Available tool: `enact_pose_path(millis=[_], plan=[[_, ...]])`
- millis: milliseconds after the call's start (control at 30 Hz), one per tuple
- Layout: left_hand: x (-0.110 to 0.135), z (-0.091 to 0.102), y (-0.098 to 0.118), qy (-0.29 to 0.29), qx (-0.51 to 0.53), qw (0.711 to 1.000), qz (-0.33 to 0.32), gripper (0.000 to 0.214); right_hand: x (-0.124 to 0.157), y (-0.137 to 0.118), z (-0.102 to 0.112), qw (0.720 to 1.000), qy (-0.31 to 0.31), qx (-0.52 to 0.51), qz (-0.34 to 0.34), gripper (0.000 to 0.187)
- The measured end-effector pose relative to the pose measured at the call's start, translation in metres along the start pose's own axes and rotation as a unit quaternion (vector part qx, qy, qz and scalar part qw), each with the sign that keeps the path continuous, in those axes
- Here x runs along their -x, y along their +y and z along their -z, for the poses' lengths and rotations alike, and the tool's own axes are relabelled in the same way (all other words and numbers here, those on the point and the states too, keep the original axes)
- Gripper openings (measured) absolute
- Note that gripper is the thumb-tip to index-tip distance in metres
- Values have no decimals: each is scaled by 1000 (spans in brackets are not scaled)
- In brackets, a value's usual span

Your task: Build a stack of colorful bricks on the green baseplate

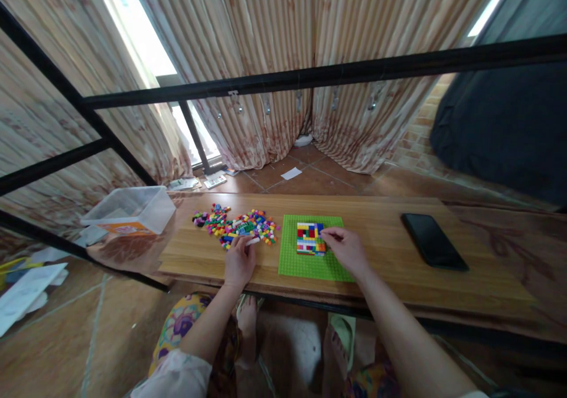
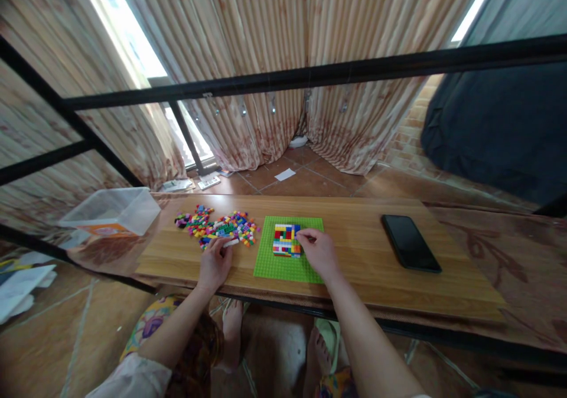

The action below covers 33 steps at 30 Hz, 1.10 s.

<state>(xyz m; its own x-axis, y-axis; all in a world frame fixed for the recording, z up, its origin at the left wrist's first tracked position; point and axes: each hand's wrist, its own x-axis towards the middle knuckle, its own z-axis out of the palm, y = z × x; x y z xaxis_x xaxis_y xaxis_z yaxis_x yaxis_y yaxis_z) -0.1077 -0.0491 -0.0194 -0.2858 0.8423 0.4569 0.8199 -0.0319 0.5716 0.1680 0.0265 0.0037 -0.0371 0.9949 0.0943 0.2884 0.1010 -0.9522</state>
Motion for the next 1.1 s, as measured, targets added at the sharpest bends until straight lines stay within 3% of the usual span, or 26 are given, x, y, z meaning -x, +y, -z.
enact_pose_path(millis=[533,1100], plan=[[2,-5,-5,-3,-10,1000,-2,20,1,-4,-15,969,55,-180,-158,39],[1,2,4,-24,-31,999,-11,20,-1,-14,-20,954,56,-217,-202,24]])
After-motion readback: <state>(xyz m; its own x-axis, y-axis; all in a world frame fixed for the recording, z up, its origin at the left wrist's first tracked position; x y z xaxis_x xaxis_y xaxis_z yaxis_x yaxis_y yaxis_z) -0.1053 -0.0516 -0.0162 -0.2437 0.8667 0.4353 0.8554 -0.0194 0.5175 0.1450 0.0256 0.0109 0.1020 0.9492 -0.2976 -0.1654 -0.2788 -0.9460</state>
